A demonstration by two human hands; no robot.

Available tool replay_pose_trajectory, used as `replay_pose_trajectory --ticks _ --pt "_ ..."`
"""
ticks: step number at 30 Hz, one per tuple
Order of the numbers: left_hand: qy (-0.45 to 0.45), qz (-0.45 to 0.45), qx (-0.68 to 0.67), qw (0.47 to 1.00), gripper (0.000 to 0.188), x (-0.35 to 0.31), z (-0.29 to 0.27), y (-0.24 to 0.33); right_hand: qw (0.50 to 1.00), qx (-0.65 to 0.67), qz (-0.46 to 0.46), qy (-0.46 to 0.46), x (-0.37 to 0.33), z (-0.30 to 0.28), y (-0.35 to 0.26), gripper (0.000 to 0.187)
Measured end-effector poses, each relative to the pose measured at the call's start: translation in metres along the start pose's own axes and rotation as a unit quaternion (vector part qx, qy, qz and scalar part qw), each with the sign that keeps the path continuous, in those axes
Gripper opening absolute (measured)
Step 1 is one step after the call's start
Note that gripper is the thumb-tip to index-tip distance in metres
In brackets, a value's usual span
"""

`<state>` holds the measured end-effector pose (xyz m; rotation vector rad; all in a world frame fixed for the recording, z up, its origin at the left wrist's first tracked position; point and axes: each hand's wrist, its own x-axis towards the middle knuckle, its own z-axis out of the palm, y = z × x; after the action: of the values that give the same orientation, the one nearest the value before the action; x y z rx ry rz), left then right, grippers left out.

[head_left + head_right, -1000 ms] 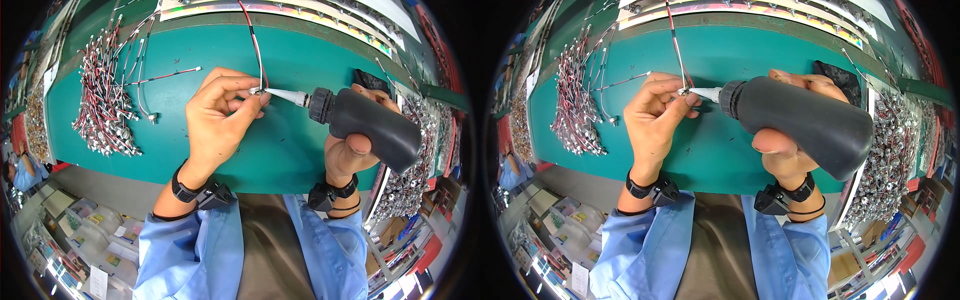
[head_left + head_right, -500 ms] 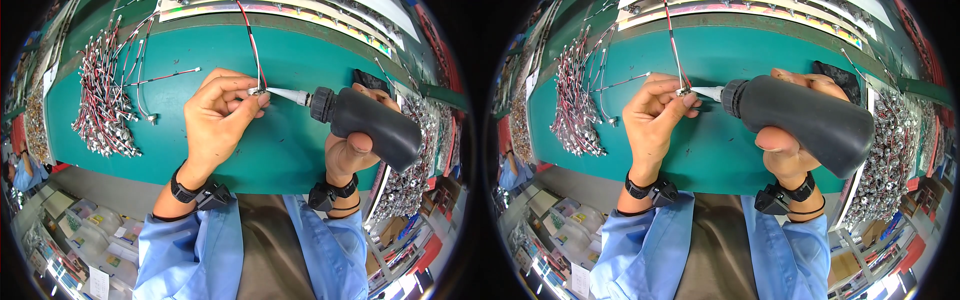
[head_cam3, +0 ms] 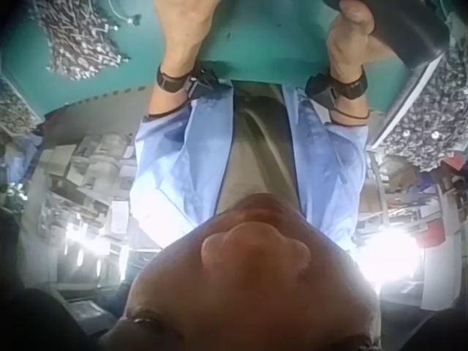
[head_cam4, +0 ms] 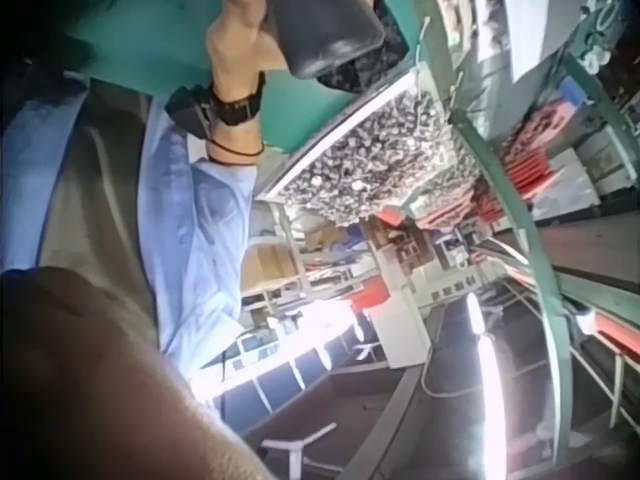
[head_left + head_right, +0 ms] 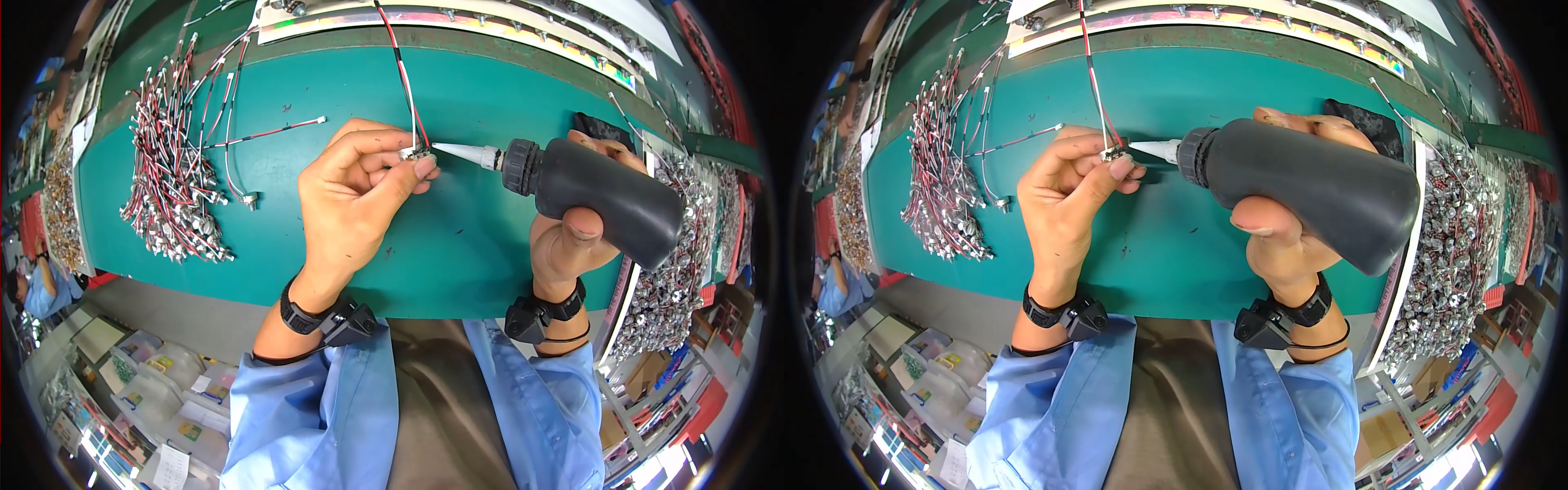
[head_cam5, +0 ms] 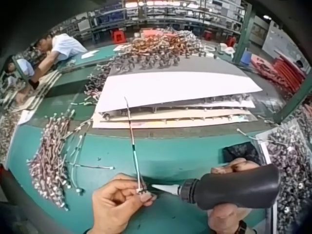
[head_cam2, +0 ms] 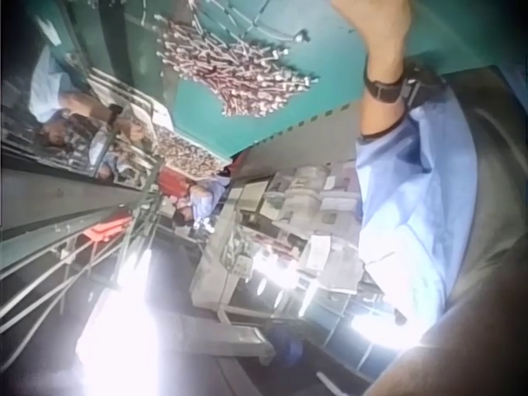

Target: The person picks up a wire assembly from a pile, applies glue to the connector using a squeeze bottle, and places it onto a white board. This process is repeated for several wire assemblies.

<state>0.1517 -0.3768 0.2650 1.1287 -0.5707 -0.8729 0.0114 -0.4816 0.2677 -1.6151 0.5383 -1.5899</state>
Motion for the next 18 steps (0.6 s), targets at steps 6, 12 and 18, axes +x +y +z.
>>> replay_pose_trajectory --ticks 6,12,18 --pt "-0.008 -0.022 -0.019 1.000 0.014 0.003 -0.005 0.002 0.997 0.037 0.063 -0.004 0.006 0.002 0.001 0.066" --pt "-0.017 -0.025 -0.049 0.998 0.013 0.004 -0.004 0.008 0.982 0.107 0.133 0.076 0.019 -0.001 0.002 0.053" --pt "-0.013 0.100 0.043 0.994 0.019 0.011 -0.007 0.047 0.921 0.226 0.285 0.138 0.034 -0.016 0.011 0.039"
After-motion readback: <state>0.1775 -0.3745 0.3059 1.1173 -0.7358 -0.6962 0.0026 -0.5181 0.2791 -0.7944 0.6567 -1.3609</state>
